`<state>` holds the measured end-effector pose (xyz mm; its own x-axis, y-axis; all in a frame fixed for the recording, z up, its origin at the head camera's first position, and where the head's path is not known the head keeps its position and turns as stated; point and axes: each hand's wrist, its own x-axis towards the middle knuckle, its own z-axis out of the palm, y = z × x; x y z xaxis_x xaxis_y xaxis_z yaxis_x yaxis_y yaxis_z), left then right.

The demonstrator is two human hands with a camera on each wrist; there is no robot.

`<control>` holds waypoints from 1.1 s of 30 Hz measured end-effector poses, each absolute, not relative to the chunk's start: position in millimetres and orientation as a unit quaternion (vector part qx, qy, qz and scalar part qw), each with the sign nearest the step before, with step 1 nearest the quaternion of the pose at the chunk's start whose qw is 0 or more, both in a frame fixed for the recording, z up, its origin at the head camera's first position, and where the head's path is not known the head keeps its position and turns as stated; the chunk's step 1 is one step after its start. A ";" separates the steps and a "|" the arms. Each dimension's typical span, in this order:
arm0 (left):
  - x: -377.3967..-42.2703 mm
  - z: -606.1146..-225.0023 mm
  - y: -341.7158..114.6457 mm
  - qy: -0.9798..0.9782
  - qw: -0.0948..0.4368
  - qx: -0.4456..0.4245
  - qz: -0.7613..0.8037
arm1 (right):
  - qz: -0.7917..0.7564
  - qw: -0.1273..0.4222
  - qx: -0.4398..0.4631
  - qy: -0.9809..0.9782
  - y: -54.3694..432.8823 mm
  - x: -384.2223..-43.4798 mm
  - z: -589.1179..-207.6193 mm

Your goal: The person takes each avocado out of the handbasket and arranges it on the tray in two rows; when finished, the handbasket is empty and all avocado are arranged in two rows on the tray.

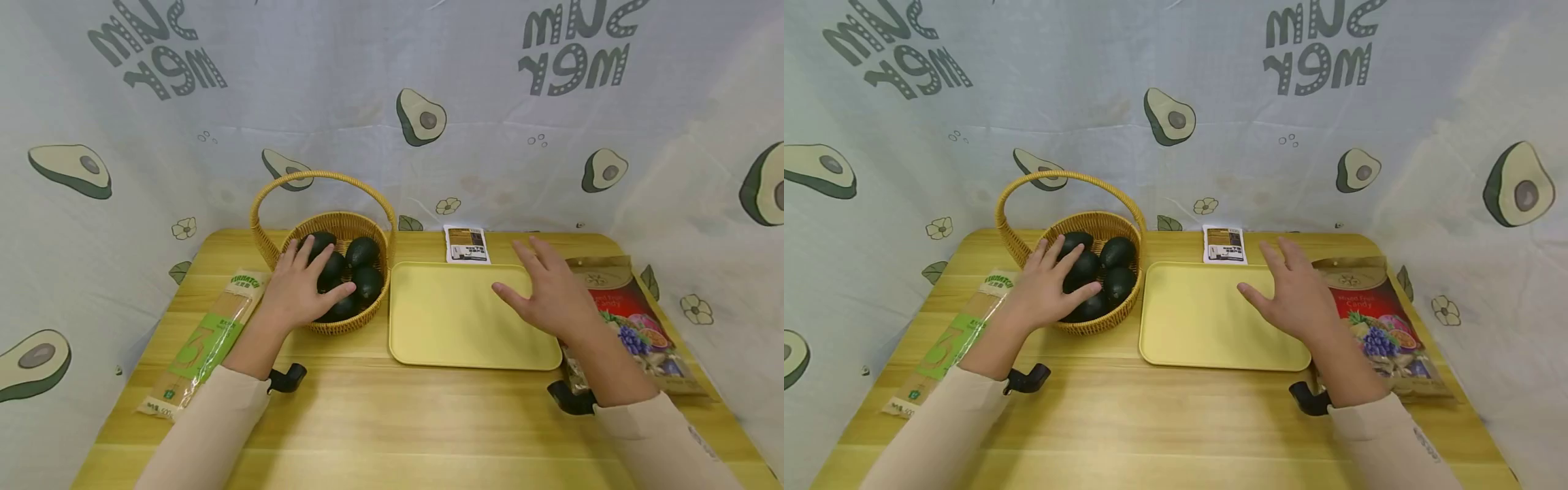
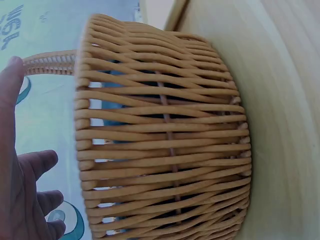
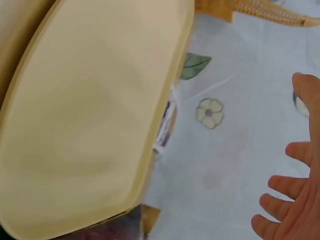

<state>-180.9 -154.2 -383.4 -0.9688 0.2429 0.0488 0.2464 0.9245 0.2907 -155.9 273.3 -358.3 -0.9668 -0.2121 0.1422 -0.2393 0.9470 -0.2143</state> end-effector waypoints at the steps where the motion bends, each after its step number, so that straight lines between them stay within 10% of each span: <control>1: -179.7 -383.5 -155.1 -0.981 0.010 -0.124 -0.151 | 0.120 0.058 0.116 -0.984 270.1 -154.4 -356.1; 33: -149.6 -430.0 -178.6 -0.878 0.101 0.038 -0.466 | 0.229 0.066 0.230 -0.944 163.1 -145.8 -357.9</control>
